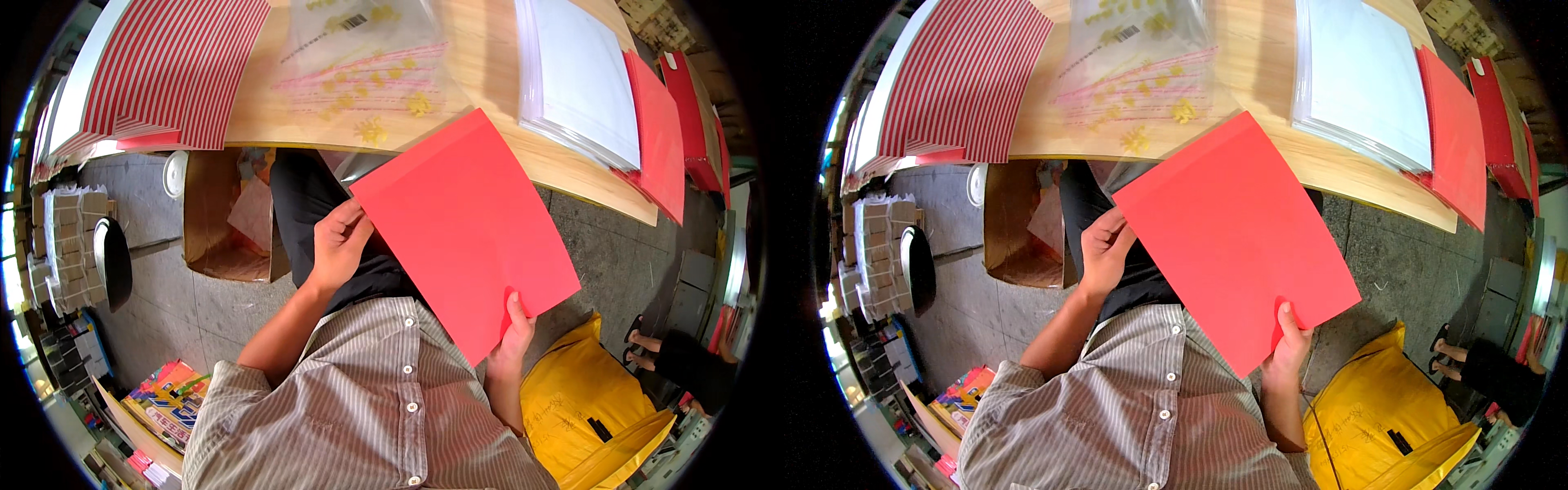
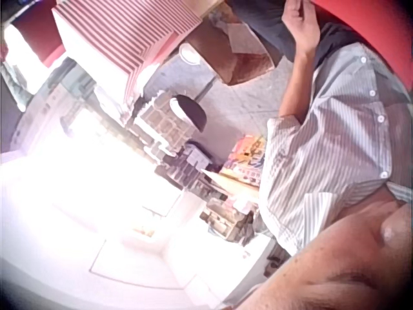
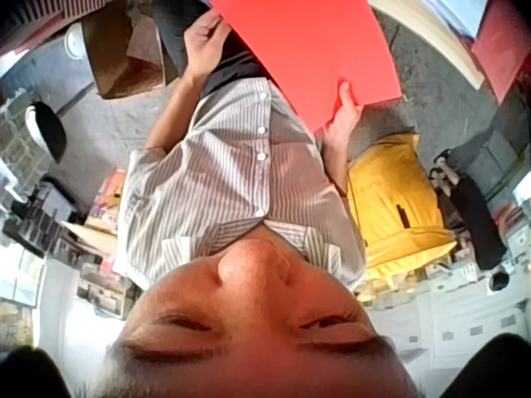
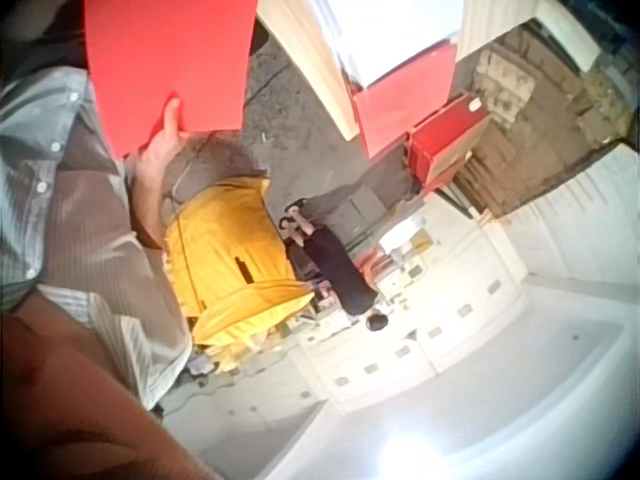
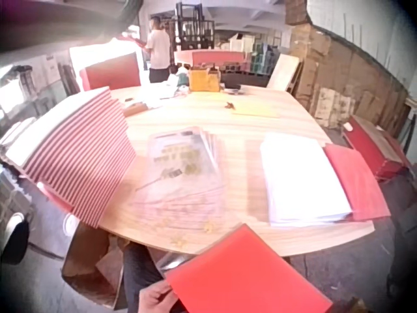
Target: The person sits at a table and repeatedly picks up white and red sheets of paper. They insert each sheet into a clear plastic sleeve, seal the sleeve, and place the packaged item into a growing stack on the table. The process is repeated for multiple sheets of both colors.
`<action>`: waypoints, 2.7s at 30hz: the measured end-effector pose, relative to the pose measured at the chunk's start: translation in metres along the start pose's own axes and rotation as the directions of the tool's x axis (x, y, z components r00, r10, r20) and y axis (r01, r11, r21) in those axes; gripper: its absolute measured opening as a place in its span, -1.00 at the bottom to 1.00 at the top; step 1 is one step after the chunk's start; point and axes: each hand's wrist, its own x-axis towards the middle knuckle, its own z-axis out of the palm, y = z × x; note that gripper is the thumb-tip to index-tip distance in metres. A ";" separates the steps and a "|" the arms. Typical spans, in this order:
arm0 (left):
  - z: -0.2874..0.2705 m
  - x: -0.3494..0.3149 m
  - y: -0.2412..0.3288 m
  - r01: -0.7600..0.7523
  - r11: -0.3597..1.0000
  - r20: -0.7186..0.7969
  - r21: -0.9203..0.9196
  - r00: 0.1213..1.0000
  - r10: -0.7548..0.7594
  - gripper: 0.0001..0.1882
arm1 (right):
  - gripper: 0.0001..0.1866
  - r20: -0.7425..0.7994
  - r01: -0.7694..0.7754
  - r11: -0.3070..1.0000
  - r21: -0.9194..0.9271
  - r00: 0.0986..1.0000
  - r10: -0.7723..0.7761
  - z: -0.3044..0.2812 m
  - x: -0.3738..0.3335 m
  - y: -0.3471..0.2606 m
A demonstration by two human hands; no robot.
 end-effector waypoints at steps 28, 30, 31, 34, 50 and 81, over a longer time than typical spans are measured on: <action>0.067 0.026 -0.020 0.144 0.933 -0.091 -0.329 0.979 -0.183 -0.79 | -0.65 0.018 -0.034 0.998 0.058 0.999 0.033 0.037 -0.028 -0.002; 0.074 0.028 -0.020 0.185 0.902 -0.068 -0.390 0.971 -0.229 -0.79 | -0.65 0.031 -0.023 0.999 0.046 0.999 0.021 0.032 -0.026 0.002; 0.079 0.029 -0.021 0.208 0.881 -0.047 -0.424 0.967 -0.251 -0.79 | -0.64 0.032 -0.030 0.998 0.058 0.999 0.029 0.031 -0.026 0.001; 0.089 0.035 -0.026 0.263 0.826 0.010 -0.499 0.955 -0.298 -0.78 | -0.63 0.044 -0.044 0.997 0.064 0.998 0.041 0.030 -0.027 -0.002; 0.102 0.030 -0.029 0.375 0.726 0.136 -0.576 0.920 -0.367 -0.73 | -0.65 0.008 -0.045 0.998 0.049 0.999 0.044 0.036 -0.032 -0.011; 0.086 -0.008 -0.053 0.523 0.558 0.468 -0.644 0.846 -0.254 -0.58 | -0.66 0.046 0.031 0.983 0.181 0.998 -0.040 0.060 -0.003 0.008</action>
